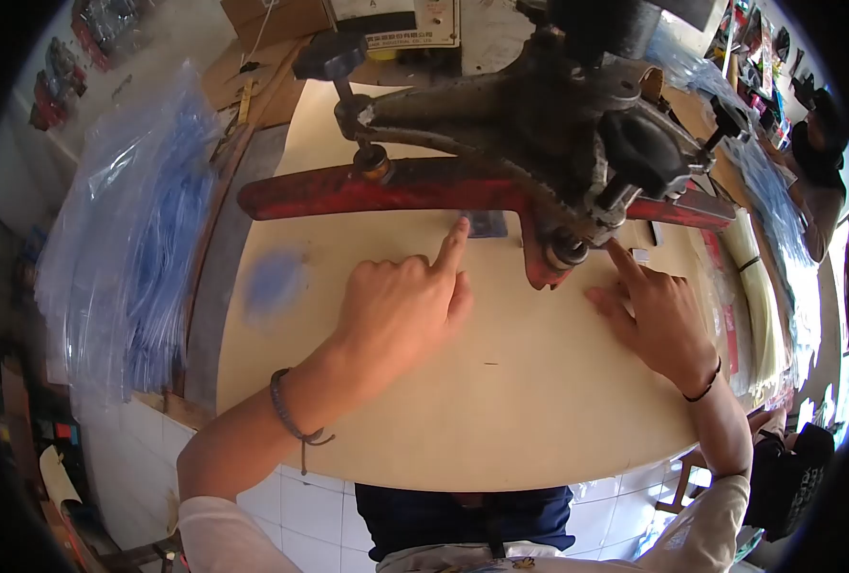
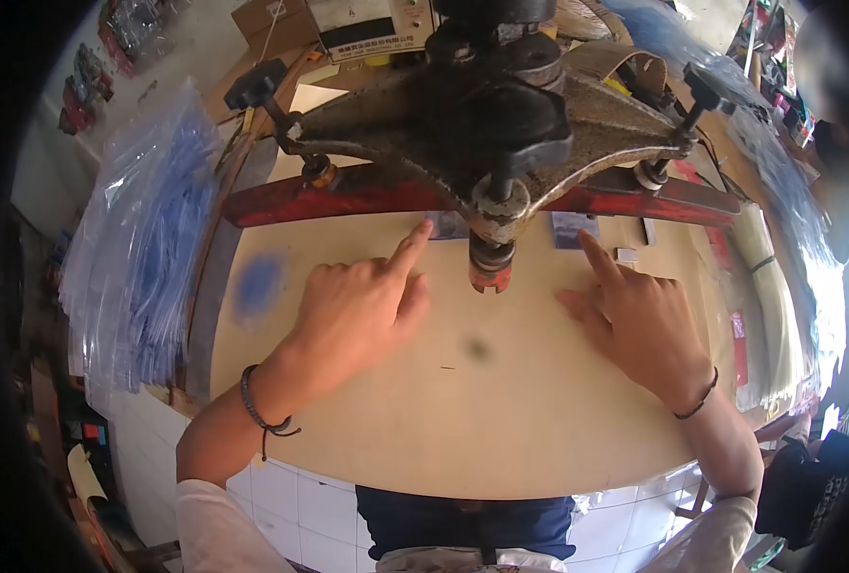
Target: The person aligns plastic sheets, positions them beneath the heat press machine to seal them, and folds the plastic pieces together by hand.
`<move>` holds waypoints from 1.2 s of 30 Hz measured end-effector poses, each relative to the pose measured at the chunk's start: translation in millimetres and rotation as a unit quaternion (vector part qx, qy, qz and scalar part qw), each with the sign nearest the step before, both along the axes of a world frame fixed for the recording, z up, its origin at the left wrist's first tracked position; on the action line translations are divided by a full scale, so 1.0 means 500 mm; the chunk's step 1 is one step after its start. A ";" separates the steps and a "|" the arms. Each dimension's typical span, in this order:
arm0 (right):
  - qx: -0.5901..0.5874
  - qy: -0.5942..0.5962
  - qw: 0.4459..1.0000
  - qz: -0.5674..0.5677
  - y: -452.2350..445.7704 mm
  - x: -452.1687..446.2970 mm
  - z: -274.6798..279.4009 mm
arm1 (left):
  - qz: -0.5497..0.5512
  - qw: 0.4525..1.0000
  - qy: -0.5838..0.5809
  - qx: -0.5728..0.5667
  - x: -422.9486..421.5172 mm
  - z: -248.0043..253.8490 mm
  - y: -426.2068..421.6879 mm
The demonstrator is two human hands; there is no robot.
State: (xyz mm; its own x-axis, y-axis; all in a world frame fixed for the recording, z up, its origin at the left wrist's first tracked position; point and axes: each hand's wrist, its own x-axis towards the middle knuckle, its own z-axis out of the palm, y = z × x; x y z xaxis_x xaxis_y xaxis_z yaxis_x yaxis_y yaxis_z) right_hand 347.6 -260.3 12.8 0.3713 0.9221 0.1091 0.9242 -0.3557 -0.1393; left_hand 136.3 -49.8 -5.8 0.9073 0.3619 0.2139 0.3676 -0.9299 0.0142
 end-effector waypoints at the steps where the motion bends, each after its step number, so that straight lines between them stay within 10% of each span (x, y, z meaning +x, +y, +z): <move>1: 0.010 0.005 1.000 0.004 -0.002 0.000 -0.002 | -0.001 1.000 -0.001 -0.007 -0.005 0.003 0.001; 23: -0.030 0.116 0.976 0.184 -0.035 0.022 0.035 | -0.245 0.958 -0.103 -0.107 -0.045 0.024 -0.019; 36: 0.098 0.119 0.949 0.274 -0.019 0.004 -0.002 | -0.212 0.948 -0.118 -0.205 -0.040 0.014 -0.042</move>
